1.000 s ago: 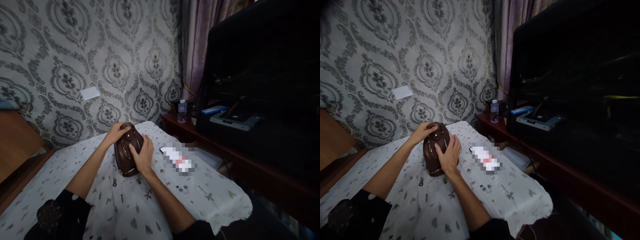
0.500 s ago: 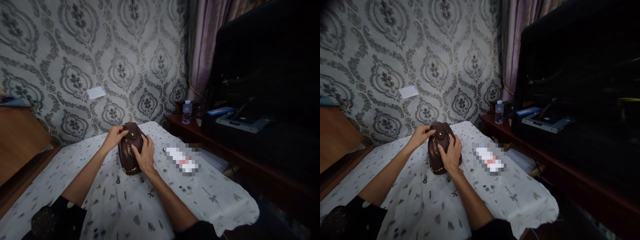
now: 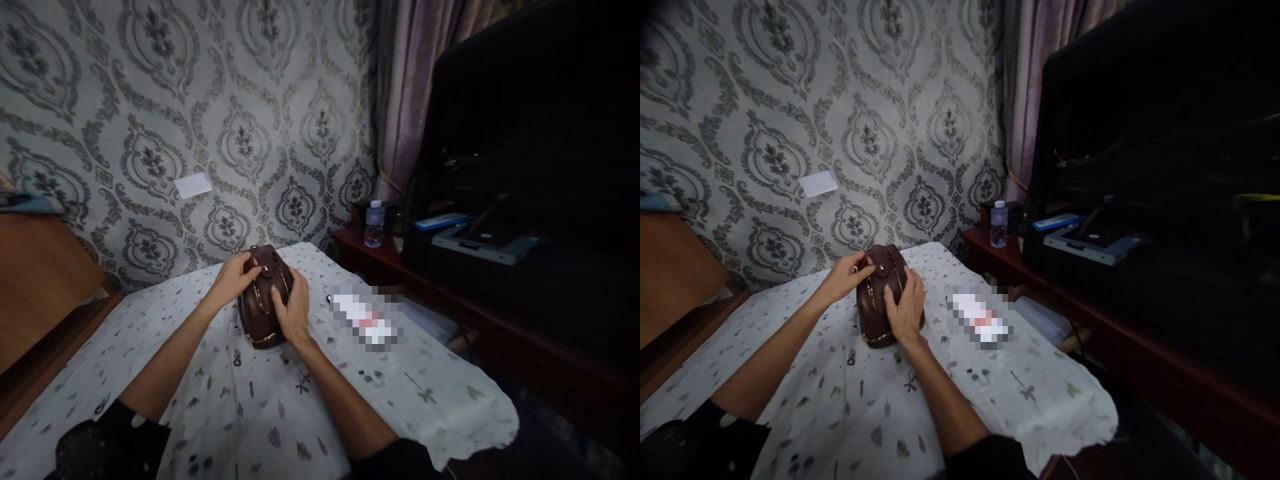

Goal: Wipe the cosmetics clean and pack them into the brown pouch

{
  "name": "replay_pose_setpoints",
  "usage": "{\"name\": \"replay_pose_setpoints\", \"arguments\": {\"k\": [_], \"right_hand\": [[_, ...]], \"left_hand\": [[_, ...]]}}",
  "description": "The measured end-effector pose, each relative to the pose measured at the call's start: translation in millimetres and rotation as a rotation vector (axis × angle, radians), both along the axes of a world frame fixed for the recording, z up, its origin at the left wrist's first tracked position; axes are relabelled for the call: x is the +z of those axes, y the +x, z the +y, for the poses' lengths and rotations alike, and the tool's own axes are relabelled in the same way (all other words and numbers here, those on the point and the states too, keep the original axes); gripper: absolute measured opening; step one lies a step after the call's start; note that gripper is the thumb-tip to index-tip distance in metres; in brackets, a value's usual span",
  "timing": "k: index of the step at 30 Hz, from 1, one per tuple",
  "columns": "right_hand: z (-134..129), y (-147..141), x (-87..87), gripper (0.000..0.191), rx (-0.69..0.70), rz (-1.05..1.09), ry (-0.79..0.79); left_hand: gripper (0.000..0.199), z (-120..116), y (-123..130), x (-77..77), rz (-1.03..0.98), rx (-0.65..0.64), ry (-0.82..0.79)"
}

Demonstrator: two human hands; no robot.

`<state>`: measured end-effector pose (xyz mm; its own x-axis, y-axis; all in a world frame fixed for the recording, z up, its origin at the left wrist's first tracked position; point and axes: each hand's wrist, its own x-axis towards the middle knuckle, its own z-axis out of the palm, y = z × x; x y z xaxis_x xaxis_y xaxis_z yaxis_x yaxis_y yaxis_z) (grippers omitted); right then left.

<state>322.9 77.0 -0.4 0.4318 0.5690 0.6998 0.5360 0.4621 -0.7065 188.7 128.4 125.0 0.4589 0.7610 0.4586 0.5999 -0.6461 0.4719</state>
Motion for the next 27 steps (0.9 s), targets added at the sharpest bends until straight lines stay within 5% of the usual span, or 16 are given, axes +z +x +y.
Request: {"name": "replay_pose_setpoints", "arguments": {"k": [11,20,27], "right_hand": [[0,-7,-2.3,0.067,0.000,0.296,-0.132],[4,-10,-5.2,0.069,-0.036,0.279,-0.174],[2,-7,-4.6,0.065,-0.033,0.226,-0.167]], "left_hand": [[0.022,22,54,7.0,-0.088,0.036,-0.025],[0.027,29,57,-12.9,-0.402,0.009,-0.131],[0.030,19,50,-13.5,-0.371,-0.104,-0.141]]}}
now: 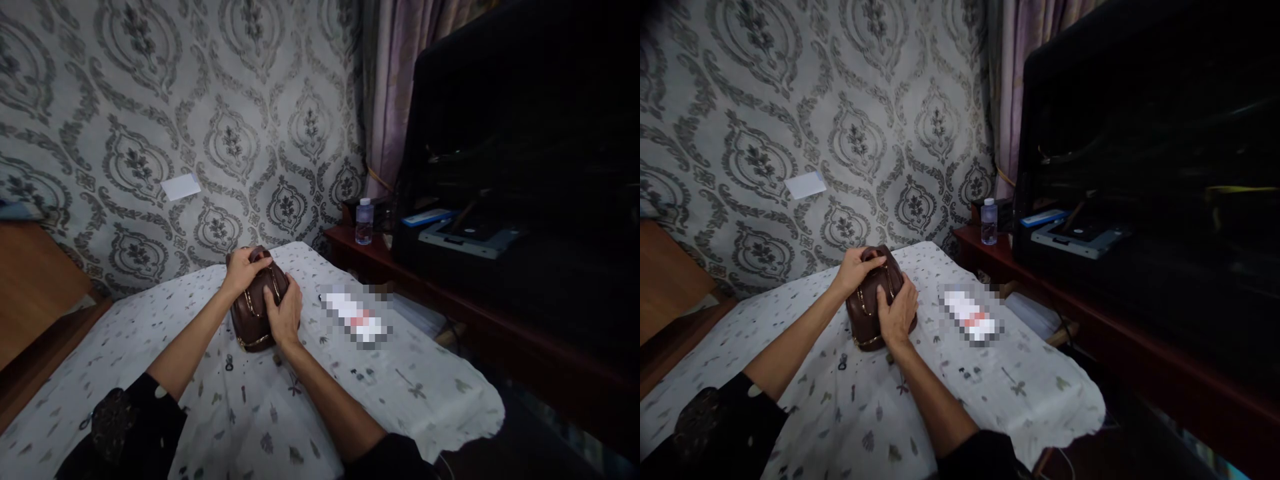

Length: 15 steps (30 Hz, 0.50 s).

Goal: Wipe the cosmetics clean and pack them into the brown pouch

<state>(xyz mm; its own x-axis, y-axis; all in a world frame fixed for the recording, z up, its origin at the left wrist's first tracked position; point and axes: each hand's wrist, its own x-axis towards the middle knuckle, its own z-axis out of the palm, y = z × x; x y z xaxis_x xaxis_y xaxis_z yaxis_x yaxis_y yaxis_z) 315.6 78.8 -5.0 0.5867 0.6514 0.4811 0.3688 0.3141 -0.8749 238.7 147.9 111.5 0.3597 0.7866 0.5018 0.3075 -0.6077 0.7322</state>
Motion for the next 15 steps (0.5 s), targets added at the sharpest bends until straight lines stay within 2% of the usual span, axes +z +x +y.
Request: {"name": "replay_pose_setpoints", "arguments": {"k": [8,12,15], "right_hand": [[-2,3,3.2,0.068,0.035,0.027,0.011],[-7,0,8.6,0.076,0.032,0.059,-0.047],[-12,-6,10.6,0.088,0.022,0.076,-0.097]], "left_hand": [[0.028,-11,-18,10.5,0.166,0.015,0.071],[0.026,-22,-41,17.0,0.269,0.096,0.138],[0.031,-29,-55,16.0,0.334,0.152,0.147]]}}
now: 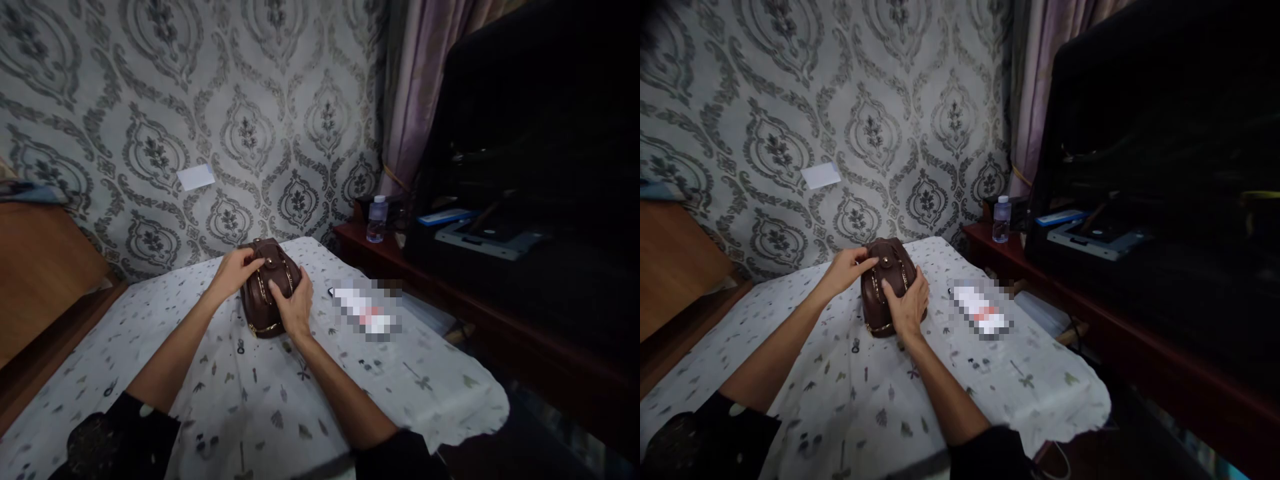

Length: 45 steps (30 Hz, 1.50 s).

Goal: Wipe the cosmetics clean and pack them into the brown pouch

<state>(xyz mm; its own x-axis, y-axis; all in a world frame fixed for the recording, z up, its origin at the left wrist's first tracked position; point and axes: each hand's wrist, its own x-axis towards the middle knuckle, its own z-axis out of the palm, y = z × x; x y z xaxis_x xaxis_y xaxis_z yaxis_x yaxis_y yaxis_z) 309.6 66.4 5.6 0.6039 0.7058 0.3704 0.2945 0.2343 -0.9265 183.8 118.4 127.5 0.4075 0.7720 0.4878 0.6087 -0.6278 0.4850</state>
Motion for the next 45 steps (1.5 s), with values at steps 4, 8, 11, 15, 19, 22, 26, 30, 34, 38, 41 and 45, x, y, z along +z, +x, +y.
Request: {"name": "replay_pose_setpoints", "arguments": {"k": [4,8,11,15,19,22,26,30,34,38,41,45], "right_hand": [[-5,-6,-2.5,0.107,-0.004,-0.021,-0.039],[-4,-7,-8.7,0.110,0.004,-0.057,-0.006],[0,-7,-14.1,0.107,-0.018,-0.076,0.037],[3,-2,-21.8,0.103,-0.021,-0.126,0.088],[5,11,-28.9,0.102,0.092,-0.177,0.152],[6,18,-31.6,0.102,0.158,-0.184,0.167],[8,19,-32.6,0.103,0.139,-0.192,0.175],[8,17,-33.3,0.101,0.106,-0.207,0.178],[9,16,-34.2,0.102,0.087,-0.215,0.179],[10,17,-34.1,0.103,0.099,-0.224,0.192],[9,20,-34.6,0.101,0.134,-0.203,0.199],[9,24,-39.6,0.090,0.247,-0.073,0.213]], "left_hand": [[0.029,-5,-6,-5.3,0.024,0.036,0.010],[0.028,-9,-4,-8.7,0.003,0.040,0.034],[0.028,-12,-3,-11.1,-0.025,0.033,0.041],[0.027,-15,-4,-17.2,-0.069,0.027,0.045],[0.025,-16,-4,-23.9,-0.109,0.035,0.053],[0.025,-16,-5,-25.5,-0.118,0.039,0.055],[0.024,-16,-6,-23.7,-0.106,0.034,0.058],[0.024,-19,-6,-22.8,-0.084,0.005,0.052],[0.028,-27,-6,-24.7,-0.045,-0.025,0.064],[0.028,-30,-8,-27.7,-0.009,-0.015,0.084],[0.026,-31,-7,-28.3,0.021,0.003,0.107],[0.006,-30,0,-23.2,0.064,0.016,0.170]]}}
